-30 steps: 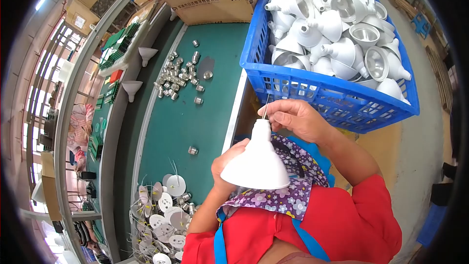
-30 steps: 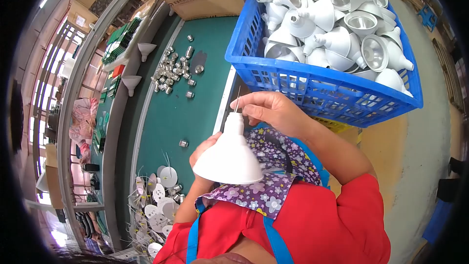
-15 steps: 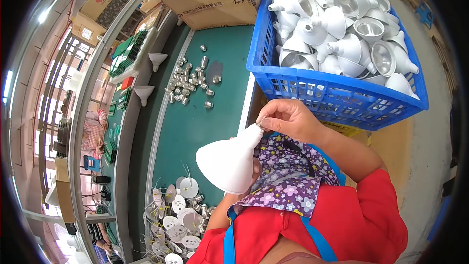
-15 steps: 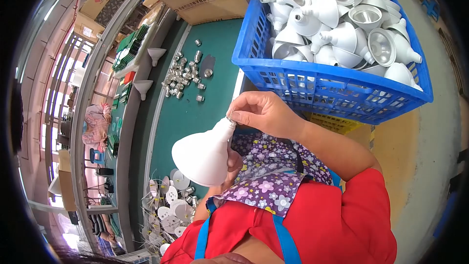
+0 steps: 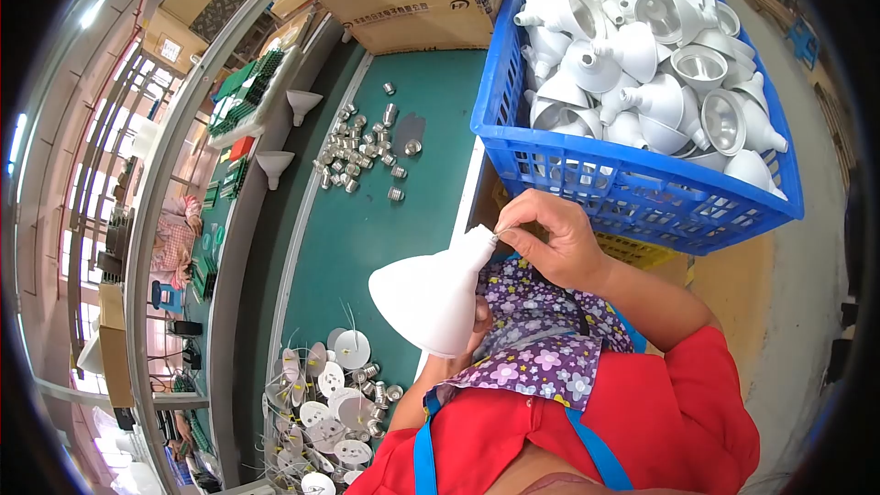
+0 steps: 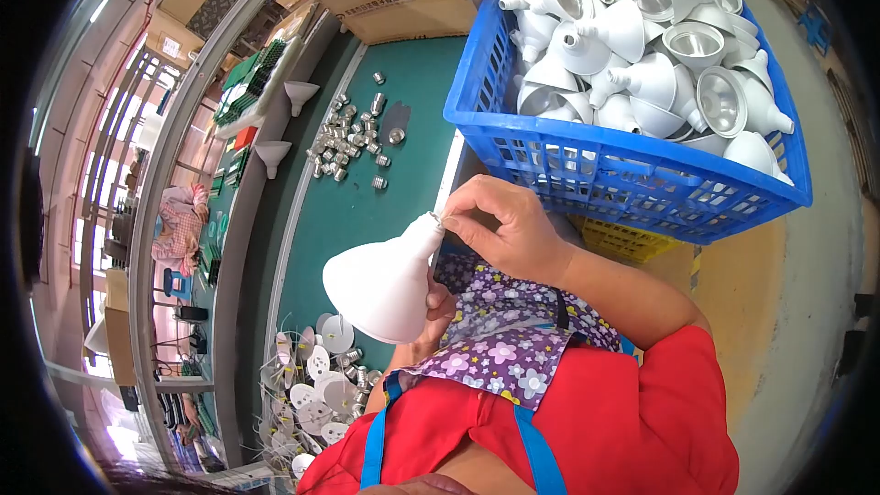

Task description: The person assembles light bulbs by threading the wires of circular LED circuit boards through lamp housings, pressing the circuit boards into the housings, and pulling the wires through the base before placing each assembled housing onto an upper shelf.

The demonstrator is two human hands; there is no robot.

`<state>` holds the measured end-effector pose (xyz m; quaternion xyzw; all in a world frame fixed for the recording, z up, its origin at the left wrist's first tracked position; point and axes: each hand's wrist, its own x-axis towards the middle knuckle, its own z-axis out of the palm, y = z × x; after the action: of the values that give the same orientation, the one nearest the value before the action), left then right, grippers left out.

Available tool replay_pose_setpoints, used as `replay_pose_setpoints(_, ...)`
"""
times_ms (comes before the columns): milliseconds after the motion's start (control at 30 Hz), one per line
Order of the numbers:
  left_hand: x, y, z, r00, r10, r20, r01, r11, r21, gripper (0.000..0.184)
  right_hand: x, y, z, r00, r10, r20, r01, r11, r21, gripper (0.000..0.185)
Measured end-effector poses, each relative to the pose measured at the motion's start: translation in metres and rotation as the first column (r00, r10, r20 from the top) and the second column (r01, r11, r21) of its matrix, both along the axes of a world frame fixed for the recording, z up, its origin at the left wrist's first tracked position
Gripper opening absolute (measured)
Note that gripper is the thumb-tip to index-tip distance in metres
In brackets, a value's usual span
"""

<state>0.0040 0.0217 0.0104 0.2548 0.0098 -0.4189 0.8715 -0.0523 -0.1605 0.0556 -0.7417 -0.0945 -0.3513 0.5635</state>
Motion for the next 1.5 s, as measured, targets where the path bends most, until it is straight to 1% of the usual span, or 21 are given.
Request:
replay_pose_setpoints(100, -0.001, 0.0, 0.004, 0.997, 0.044, -0.066, -0.041, 0.998, 0.049, 0.021, 0.003, -0.004, 0.002, 0.971, -0.086, 0.222, 0.148, 0.948, -0.281, 0.012)
replay_pose_setpoints(233, -0.004, 0.0, 0.014, 0.996, 0.072, -0.049, -0.065, 0.988, 0.139, 0.023, -0.006, -0.005, 0.018, 0.897, -0.101, 0.43, 0.372, 0.696, -0.614, 0.016)
replay_pose_setpoints(333, -0.01, 0.0, 0.024, 0.993, 0.081, 0.092, -0.104, 0.953, 0.283, 0.024, -0.01, 0.001, 0.023, 0.856, -0.113, 0.505, 0.471, 0.574, -0.67, 0.012)
replay_pose_setpoints(400, -0.012, 0.0, 0.029, 0.974, 0.058, 0.217, -0.144, 0.902, 0.408, 0.025, -0.008, -0.001, 0.023, 0.876, -0.12, 0.468, 0.446, 0.571, -0.689, 0.011)
replay_pose_setpoints(467, -0.013, -0.004, 0.029, 0.984, 0.098, 0.149, -0.154, 0.888, 0.434, 0.027, -0.008, 0.001, 0.02, 0.904, -0.051, 0.424, 0.357, 0.634, -0.686, 0.011)
replay_pose_setpoints(500, -0.011, -0.007, 0.026, 0.959, 0.207, -0.191, -0.158, 0.957, 0.243, 0.027, -0.01, 0.006, 0.016, 0.916, 0.025, 0.4, 0.274, 0.69, -0.67, 0.01)
replay_pose_setpoints(533, -0.008, -0.004, 0.019, 0.951, 0.158, -0.267, -0.108, 0.975, 0.193, 0.026, -0.011, 0.009, 0.014, 0.921, 0.102, 0.376, 0.183, 0.738, -0.649, 0.01)
replay_pose_setpoints(633, 0.012, 0.009, -0.005, 0.983, -0.163, -0.086, 0.138, 0.959, -0.247, 0.03, -0.03, -0.006, 0.035, 0.98, -0.043, 0.192, 0.159, 0.75, -0.642, 0.005)
replay_pose_setpoints(667, 0.012, 0.012, -0.009, 0.97, -0.244, -0.002, 0.225, 0.899, -0.377, 0.031, -0.021, -0.006, 0.014, 0.935, -0.236, 0.266, 0.297, 0.929, -0.221, 0.003)
replay_pose_setpoints(700, 0.009, 0.014, -0.011, 0.981, -0.193, -0.023, 0.177, 0.934, -0.311, 0.03, -0.025, 0.0, 0.015, 0.965, -0.195, -0.174, 0.223, 0.961, 0.162, 0.006)
replay_pose_setpoints(767, 0.009, 0.017, -0.01, 0.994, -0.107, -0.034, 0.1, 0.981, -0.168, 0.029, -0.014, -0.002, 0.018, 0.927, 0.106, -0.359, 0.015, 0.947, 0.32, 0.007)
replay_pose_setpoints(800, 0.006, 0.013, -0.006, 0.982, -0.026, 0.185, 0.02, 0.999, 0.033, 0.027, -0.007, 0.004, 0.009, 0.905, 0.3, -0.301, -0.105, 0.845, 0.525, 0.011)
replay_pose_setpoints(833, 0.003, 0.009, -0.001, 0.922, 0.0, 0.386, -0.102, 0.964, 0.244, 0.024, -0.007, 0.005, 0.007, 0.884, 0.356, -0.303, -0.138, 0.818, 0.558, 0.011)
replay_pose_setpoints(933, -0.002, 0.006, 0.015, 0.999, 0.014, 0.038, -0.016, 0.998, 0.063, 0.022, -0.002, 0.003, 0.002, 0.871, 0.438, -0.224, -0.232, 0.768, 0.597, 0.008)
replay_pose_setpoints(1033, 0.001, 0.012, 0.009, 0.991, 0.001, 0.134, -0.011, 0.998, 0.068, 0.021, 0.0, 0.005, 0.003, 0.888, 0.419, -0.19, -0.254, 0.79, 0.558, 0.006)
replay_pose_setpoints(1200, 0.016, 0.014, 0.01, 0.999, 0.027, -0.035, -0.016, 0.963, 0.268, 0.026, 0.02, 0.016, -0.012, 0.931, 0.321, -0.171, -0.151, 0.769, 0.622, 0.004)
replay_pose_setpoints(1300, 0.046, 0.014, 0.012, 0.991, 0.044, 0.124, -0.067, 0.98, 0.19, 0.035, 0.029, 0.014, -0.017, 0.915, 0.16, -0.369, 0.016, 0.902, 0.431, 0.027)
replay_pose_setpoints(1333, 0.06, 0.008, 0.027, 0.962, 0.209, 0.175, -0.256, 0.912, 0.32, 0.029, 0.032, 0.006, -0.02, 0.937, 0.069, -0.343, 0.047, 0.947, 0.318, 0.036)
replay_pose_setpoints(1400, 0.114, 0.029, 0.029, 0.896, 0.321, 0.306, -0.41, 0.863, 0.296, 0.036, 0.03, -0.011, -0.01, 0.934, -0.231, -0.274, 0.242, 0.97, 0.009, 0.04)
replay_pose_setpoints(1433, 0.149, 0.046, 0.024, 0.843, 0.36, 0.399, -0.483, 0.833, 0.269, 0.038, 0.027, -0.026, -0.008, 0.887, -0.441, -0.133, 0.373, 0.856, -0.357, 0.041)
replay_pose_setpoints(1500, 0.208, 0.085, 0.021, 0.727, 0.463, 0.506, -0.665, 0.658, 0.354, 0.034, 0.024, -0.06, -0.011, 0.808, -0.575, 0.131, 0.495, 0.54, -0.68, 0.036)
